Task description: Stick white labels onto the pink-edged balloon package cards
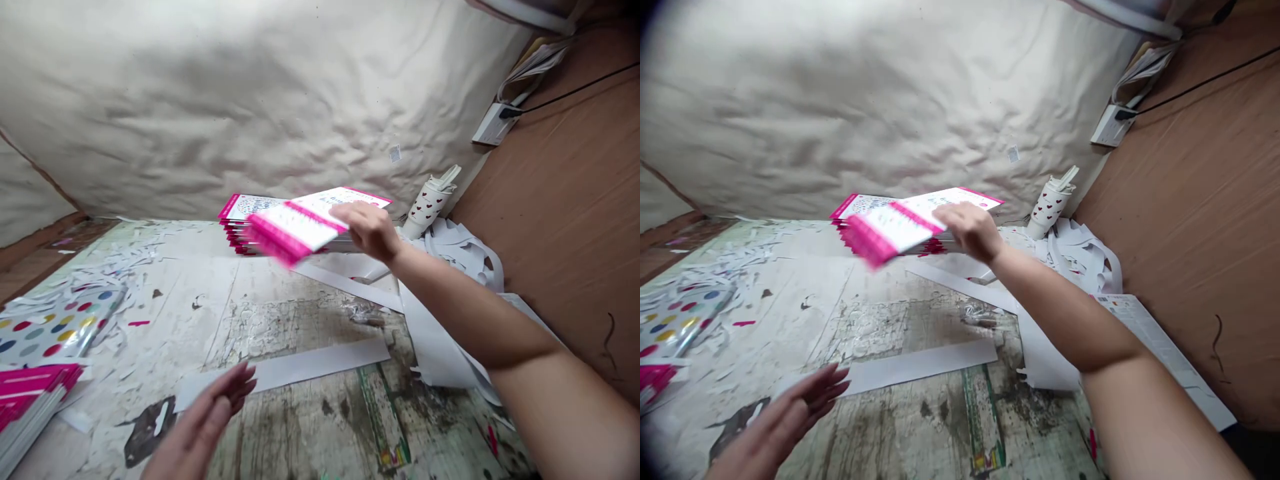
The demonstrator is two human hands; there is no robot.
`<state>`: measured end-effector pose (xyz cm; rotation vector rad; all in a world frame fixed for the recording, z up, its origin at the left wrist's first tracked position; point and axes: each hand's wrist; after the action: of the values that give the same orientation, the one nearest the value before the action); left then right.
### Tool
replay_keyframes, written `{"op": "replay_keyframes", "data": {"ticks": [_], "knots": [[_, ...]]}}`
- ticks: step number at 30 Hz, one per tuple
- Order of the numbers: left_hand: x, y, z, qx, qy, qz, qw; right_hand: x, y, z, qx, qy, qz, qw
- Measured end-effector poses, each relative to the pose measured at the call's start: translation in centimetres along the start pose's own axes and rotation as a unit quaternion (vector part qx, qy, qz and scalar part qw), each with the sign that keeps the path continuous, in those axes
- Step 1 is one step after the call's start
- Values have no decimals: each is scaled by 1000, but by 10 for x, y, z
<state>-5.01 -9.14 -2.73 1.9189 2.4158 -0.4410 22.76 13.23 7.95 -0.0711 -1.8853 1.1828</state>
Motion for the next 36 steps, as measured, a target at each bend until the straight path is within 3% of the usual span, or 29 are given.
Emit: {"op": "replay_keyframes", "data": {"ticks": [1,3,6,8,10,11,13,15,17,19,23,27,32,34,36], "knots": [[5,-4,-12,-92,-70,33,993,-12,-19,23,34,-88,-62,994],[15,-6,-34,-222,-141,111,958,-40,-55,70,71,-239,-103,963],[19,10,-58,-278,-147,256,914,-83,-90,119,83,-324,-75,939],[13,27,-64,-259,-102,279,919,-107,-98,129,117,-252,-60,959],[2,43,-62,-239,-25,227,944,-126,-99,125,208,-56,-92,972],[-5,50,-59,-237,20,191,952,-135,-97,122,279,56,-112,952],[-18,62,-48,-235,104,134,957,-148,-94,121,436,227,-123,862],[-31,70,-38,-214,155,110,958,-158,-90,130,559,305,-98,765],[-41,76,-33,-181,181,97,962,-165,-88,144,609,348,-79,708],[-49,80,-35,-151,205,78,964,-168,-86,156,617,368,-84,691],[-56,85,-46,-146,250,67,955,-167,-82,167,607,349,-106,706],[-52,84,-40,-171,230,87,954,-167,-75,166,586,358,-122,716],[-50,87,-21,-111,150,64,980,-187,-62,170,638,331,-39,694],[-46,84,-20,-90,159,87,979,-199,-59,169,632,349,-34,692],[-36,69,-21,-43,201,157,966,-210,-61,161,618,394,-64,678]]}}
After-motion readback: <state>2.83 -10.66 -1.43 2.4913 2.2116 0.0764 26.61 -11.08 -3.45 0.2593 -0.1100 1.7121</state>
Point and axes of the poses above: each hand's wrist, its own x-axis towards the middle knuckle, its own y-axis out of the palm, z = x × y, and after that the axes turned 2 degrees about -z, right-handed
